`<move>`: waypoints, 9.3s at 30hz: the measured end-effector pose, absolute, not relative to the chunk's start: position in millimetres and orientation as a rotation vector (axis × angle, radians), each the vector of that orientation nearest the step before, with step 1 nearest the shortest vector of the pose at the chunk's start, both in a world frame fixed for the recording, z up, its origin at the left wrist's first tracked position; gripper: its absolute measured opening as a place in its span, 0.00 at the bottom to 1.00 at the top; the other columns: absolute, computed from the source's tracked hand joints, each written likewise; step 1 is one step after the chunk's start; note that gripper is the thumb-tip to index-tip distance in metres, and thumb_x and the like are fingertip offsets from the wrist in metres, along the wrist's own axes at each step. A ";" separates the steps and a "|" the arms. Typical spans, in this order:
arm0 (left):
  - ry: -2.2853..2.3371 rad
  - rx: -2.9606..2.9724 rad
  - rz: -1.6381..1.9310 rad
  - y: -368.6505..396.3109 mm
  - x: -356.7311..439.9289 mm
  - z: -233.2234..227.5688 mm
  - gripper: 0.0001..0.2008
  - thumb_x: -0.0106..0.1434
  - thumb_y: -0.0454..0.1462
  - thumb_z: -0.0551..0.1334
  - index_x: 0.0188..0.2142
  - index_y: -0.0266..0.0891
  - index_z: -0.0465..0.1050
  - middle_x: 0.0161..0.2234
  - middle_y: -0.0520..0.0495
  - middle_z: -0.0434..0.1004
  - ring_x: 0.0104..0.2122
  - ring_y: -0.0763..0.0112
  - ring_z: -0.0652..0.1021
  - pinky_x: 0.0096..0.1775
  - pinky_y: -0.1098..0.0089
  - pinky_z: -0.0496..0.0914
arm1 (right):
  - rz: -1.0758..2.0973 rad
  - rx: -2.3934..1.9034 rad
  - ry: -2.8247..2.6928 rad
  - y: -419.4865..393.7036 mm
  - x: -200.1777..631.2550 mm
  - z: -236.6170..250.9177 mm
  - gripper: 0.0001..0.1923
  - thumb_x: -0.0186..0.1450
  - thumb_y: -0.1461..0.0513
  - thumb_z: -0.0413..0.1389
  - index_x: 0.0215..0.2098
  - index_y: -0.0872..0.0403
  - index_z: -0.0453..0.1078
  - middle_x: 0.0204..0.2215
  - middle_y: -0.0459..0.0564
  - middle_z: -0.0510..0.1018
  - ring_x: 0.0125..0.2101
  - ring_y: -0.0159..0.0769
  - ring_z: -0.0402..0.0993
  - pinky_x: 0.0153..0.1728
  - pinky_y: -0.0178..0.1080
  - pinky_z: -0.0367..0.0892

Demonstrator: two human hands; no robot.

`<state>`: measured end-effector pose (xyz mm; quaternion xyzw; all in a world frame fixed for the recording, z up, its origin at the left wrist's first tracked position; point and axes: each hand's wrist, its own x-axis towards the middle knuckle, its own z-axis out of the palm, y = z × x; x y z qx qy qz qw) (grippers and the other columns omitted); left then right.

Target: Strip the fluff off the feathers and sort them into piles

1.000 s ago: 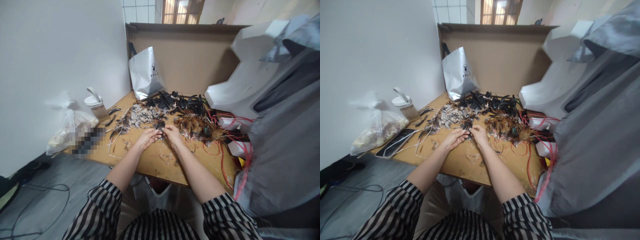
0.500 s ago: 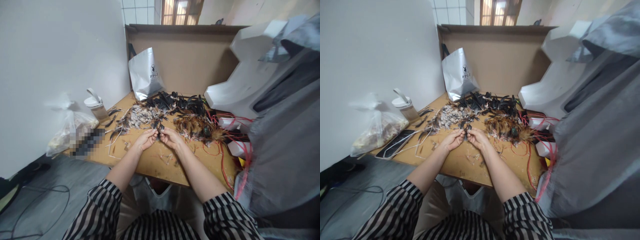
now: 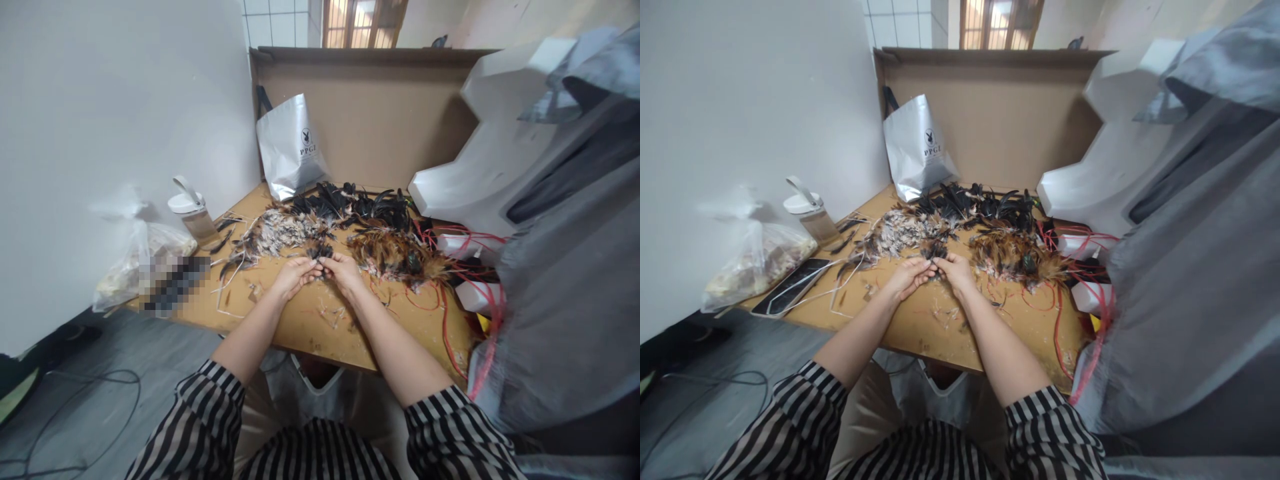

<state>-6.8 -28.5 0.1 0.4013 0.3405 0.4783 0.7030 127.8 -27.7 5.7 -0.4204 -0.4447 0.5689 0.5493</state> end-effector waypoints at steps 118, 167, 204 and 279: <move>0.638 0.692 1.211 -21.4 -16.3 -3.1 0.03 0.53 0.31 0.59 0.30 0.34 0.69 0.35 0.45 0.75 0.32 0.74 0.75 0.31 0.77 0.68 | 0.321 -1.948 -1.882 -26.4 159.1 6.2 0.09 0.50 0.58 0.53 0.21 0.55 0.72 0.22 0.55 0.75 0.24 0.34 0.68 0.24 0.34 0.54; 0.470 0.693 0.965 -28.1 -14.7 -2.6 0.04 0.53 0.27 0.58 0.30 0.29 0.70 0.26 0.46 0.74 0.23 0.80 0.74 0.25 0.81 0.68 | 1.381 -0.977 -1.078 -31.5 127.9 12.0 0.14 0.43 0.55 0.62 0.22 0.56 0.67 0.14 0.40 0.67 0.15 0.22 0.56 0.17 0.29 0.49; 0.442 0.384 1.316 -17.3 -27.5 2.8 0.05 0.55 0.25 0.54 0.28 0.33 0.65 0.23 0.51 0.66 0.19 0.86 0.67 0.21 0.85 0.62 | 0.362 -1.316 -2.111 -32.6 142.0 1.5 0.07 0.53 0.62 0.53 0.30 0.50 0.72 0.28 0.46 0.71 0.29 0.31 0.65 0.31 0.33 0.57; 0.687 0.879 1.251 -20.1 -10.3 -7.8 0.09 0.48 0.37 0.64 0.26 0.32 0.68 0.20 0.50 0.71 0.21 0.79 0.71 0.24 0.79 0.63 | 1.069 -1.083 -1.370 -30.4 113.5 -2.8 0.14 0.52 0.53 0.52 0.21 0.56 0.67 0.12 0.41 0.64 0.13 0.24 0.52 0.16 0.30 0.48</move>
